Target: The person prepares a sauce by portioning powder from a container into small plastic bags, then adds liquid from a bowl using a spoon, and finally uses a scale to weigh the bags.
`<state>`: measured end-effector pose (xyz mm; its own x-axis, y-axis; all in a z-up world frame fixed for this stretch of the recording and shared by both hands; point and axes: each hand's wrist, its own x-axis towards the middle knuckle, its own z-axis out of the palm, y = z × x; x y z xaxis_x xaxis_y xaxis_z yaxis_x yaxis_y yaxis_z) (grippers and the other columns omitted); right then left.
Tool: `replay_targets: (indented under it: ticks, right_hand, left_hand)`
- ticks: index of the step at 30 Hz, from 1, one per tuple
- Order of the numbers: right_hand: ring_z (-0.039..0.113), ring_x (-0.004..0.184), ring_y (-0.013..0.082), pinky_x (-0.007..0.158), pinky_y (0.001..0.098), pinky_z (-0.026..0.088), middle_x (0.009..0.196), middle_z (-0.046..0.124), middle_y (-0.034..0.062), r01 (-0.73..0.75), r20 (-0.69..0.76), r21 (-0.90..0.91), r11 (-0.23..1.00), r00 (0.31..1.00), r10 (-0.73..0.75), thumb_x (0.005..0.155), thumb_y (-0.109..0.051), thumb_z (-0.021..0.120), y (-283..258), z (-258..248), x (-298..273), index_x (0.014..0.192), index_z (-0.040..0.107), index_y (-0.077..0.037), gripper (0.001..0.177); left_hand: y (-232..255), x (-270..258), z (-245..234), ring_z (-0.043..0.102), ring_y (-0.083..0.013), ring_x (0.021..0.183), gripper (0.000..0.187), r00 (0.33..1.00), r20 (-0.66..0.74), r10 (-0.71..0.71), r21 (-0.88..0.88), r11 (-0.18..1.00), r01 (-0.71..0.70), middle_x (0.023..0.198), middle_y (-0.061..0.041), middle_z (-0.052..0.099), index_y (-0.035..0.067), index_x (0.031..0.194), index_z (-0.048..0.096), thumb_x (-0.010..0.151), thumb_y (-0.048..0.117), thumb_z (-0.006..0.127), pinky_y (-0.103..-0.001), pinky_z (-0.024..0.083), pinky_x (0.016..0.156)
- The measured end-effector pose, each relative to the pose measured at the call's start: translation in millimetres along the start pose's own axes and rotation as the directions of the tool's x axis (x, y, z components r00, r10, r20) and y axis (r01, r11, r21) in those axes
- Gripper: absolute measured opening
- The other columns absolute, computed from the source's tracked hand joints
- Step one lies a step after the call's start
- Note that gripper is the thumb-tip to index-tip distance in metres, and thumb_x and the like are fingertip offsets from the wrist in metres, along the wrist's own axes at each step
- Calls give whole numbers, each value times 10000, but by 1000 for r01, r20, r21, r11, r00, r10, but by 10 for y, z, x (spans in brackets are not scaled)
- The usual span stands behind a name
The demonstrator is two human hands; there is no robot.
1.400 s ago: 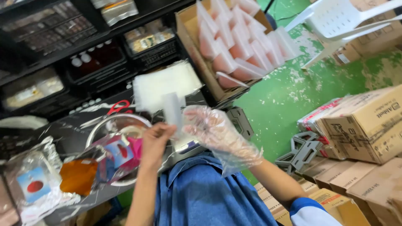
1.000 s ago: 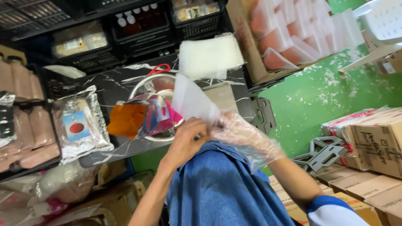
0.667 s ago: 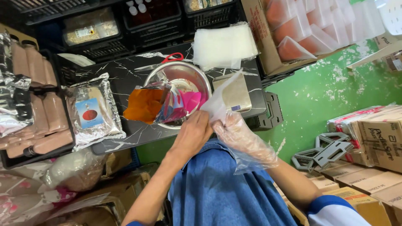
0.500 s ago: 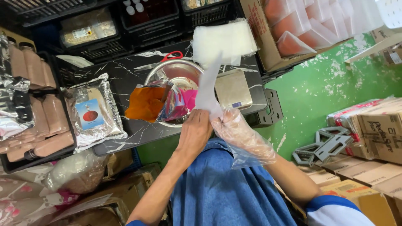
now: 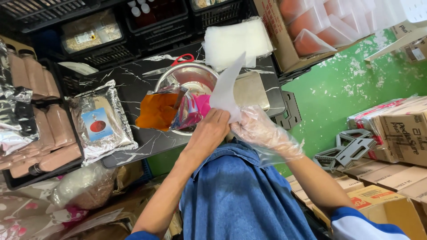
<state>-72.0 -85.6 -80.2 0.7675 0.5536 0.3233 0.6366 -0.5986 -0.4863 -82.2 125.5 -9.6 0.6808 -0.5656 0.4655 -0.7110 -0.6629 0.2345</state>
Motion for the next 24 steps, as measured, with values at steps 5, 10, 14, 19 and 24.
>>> replay_targets:
  ticks: [5,10,14,19,24]
  right_hand:
    - [717,705,238,544,321,546,684,659,-72,-217,-11,138,966,975,221,978,-357,665,85,133,-55,835,709,-162,246]
    - [690,702,410,615,471,546,658,611,191,-113,-32,-48,992,993,112,924,-52,633,-238,-239,222,820,631,-16,110]
    - [714,762,310,619,353,563,724,655,58,-239,-195,238,941,938,288,975,-150,629,-152,-152,317,849,698,-98,153]
    - [667,673,265,561,323,536,707,613,51,-203,-387,389,899,849,360,1019,-132,581,-191,187,519,820,642,-92,212]
    - [558,539,228,480,309,449,653,527,58,-206,-525,290,935,783,335,1076,-111,542,-351,-264,655,776,545,-80,302]
  left_hand:
    - [-69,12,149,619,-272,826,161,999,-9,-32,20,999,32,773,-68,486,107,869,502,994,190,560,-330,555,728]
    - [-86,56,339,596,-243,791,151,994,-39,-102,82,991,105,779,-37,465,114,879,502,1006,187,541,-295,547,713]
    - [-105,182,279,603,-238,806,117,996,-38,-76,138,987,80,767,-31,470,129,863,509,962,179,545,-292,544,699]
    - [27,437,89,611,-228,808,83,992,-77,-95,154,982,106,763,-23,504,140,869,591,880,215,625,-290,552,677]
    - [-69,627,11,596,-312,848,216,899,-252,-357,-198,929,313,954,-65,448,117,910,544,803,-35,655,-364,584,700]
